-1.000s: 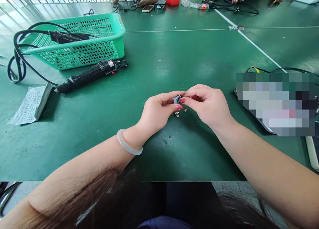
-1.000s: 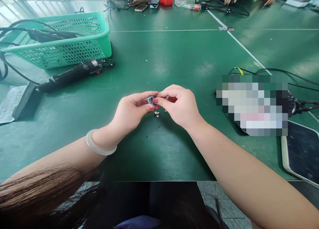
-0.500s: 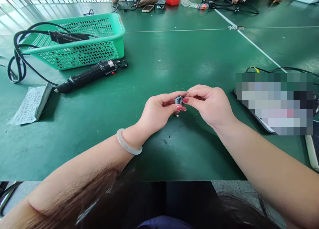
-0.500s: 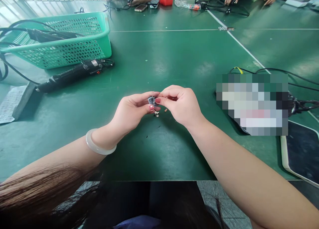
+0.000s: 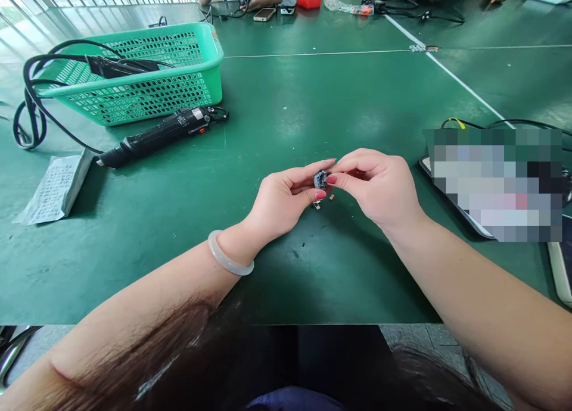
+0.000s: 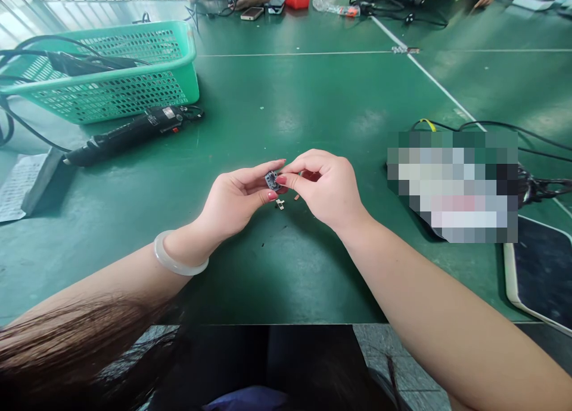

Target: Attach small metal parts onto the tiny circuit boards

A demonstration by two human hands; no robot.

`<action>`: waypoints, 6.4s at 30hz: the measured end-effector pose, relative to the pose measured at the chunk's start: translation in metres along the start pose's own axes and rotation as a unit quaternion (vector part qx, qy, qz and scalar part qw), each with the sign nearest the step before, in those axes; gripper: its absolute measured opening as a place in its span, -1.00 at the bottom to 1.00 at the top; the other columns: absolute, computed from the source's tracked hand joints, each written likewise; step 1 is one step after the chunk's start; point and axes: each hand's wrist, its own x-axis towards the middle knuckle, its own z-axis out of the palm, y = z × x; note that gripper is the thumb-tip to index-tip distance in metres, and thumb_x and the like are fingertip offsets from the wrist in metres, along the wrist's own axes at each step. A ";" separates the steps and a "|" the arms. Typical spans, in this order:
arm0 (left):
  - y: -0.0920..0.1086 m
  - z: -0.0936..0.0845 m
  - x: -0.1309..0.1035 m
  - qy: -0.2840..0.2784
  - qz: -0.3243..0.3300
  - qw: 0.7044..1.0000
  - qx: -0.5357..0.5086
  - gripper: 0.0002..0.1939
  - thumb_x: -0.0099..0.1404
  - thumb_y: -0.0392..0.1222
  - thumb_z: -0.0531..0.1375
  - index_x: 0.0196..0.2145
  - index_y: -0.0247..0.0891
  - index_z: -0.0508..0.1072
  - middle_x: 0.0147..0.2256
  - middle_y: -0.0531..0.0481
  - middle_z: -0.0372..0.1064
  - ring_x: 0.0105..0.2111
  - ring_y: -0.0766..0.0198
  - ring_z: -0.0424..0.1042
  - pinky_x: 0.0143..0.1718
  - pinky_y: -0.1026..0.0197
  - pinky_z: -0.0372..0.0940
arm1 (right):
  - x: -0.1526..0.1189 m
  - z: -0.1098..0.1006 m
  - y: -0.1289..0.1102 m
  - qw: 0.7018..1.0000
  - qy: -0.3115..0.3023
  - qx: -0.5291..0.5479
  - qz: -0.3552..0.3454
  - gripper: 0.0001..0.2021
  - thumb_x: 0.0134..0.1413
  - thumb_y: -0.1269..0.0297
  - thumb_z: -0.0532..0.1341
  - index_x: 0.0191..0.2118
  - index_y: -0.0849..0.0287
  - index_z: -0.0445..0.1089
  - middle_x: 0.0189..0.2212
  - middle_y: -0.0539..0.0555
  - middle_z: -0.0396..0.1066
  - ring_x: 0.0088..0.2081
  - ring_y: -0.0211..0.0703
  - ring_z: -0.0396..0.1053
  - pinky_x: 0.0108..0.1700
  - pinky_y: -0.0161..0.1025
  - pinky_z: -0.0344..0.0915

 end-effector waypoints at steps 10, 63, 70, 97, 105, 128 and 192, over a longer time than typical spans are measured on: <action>0.002 0.000 -0.001 0.019 -0.002 0.999 0.030 -0.54 0.18 -0.38 0.30 0.05 -0.17 0.59 -0.09 0.01 0.64 -0.12 0.20 0.61 0.08 0.07 0.50 | -0.002 0.003 -0.001 0.999 -0.009 0.029 0.023 -0.74 -0.06 0.01 0.47 -0.53 0.05 0.56 -0.45 0.03 0.50 -0.44 -0.16 0.41 -0.39 -0.09 0.43; 0.015 0.006 0.001 0.044 -0.033 0.997 0.049 -0.70 0.32 -0.38 0.22 -0.01 -0.36 0.58 -0.23 -0.11 0.64 -0.26 0.28 0.61 -0.09 0.19 0.51 | -0.003 0.005 0.003 1.000 -0.016 0.002 0.003 -0.87 0.07 0.19 0.38 -0.42 0.09 0.57 -0.39 0.05 0.53 -0.34 -0.13 0.47 -0.28 -0.10 0.46; 0.012 0.007 0.001 0.051 -0.017 0.997 0.051 -0.69 0.32 -0.40 0.21 0.01 -0.37 0.57 -0.18 -0.12 0.64 -0.23 0.28 0.61 -0.06 0.18 0.52 | -0.003 0.006 0.003 1.000 -0.002 -0.023 -0.014 -0.91 0.07 0.27 0.37 -0.44 0.09 0.58 -0.42 0.04 0.52 -0.34 -0.14 0.44 -0.29 -0.11 0.40; 0.011 0.006 0.004 0.034 -0.137 0.989 -0.053 -0.65 0.43 -0.38 0.12 0.11 -0.36 0.50 -0.14 -0.13 0.64 -0.22 0.32 0.63 0.01 0.18 0.50 | 0.000 0.004 0.008 0.997 -0.037 -0.055 0.037 -0.83 0.09 0.14 0.36 -0.42 0.07 0.63 -0.43 0.04 0.54 -0.37 -0.15 0.41 -0.31 -0.16 0.33; 0.005 0.001 0.005 0.039 -0.130 0.988 -0.079 -0.78 0.41 -0.32 0.19 -0.03 -0.30 0.58 -0.19 -0.07 0.64 -0.27 0.36 0.62 -0.01 0.21 0.50 | 0.000 0.004 0.007 0.996 -0.068 -0.028 0.056 -0.86 0.09 0.20 0.35 -0.40 0.09 0.64 -0.39 0.04 0.56 -0.35 -0.16 0.45 -0.23 -0.13 0.36; 0.004 0.002 0.008 0.056 -0.093 0.987 -0.116 -0.90 0.29 -0.33 0.31 -0.25 -0.28 0.65 -0.35 0.03 0.62 -0.40 0.42 0.57 -0.13 0.26 0.52 | -0.003 0.005 -0.001 1.000 -0.018 -0.022 0.010 -0.82 0.02 0.09 0.43 -0.48 0.04 0.61 -0.42 0.03 0.57 -0.35 -0.13 0.47 -0.26 -0.11 0.42; 0.004 0.003 0.005 0.068 -0.107 0.987 -0.102 -0.80 0.31 -0.27 0.31 -0.11 -0.23 0.65 -0.26 0.03 0.65 -0.34 0.42 0.59 -0.07 0.25 0.51 | -0.002 0.004 -0.003 0.999 -0.010 -0.013 0.049 -0.63 -0.12 -0.13 0.46 -0.53 0.10 0.58 -0.48 0.05 0.52 -0.47 -0.21 0.37 -0.42 -0.16 0.29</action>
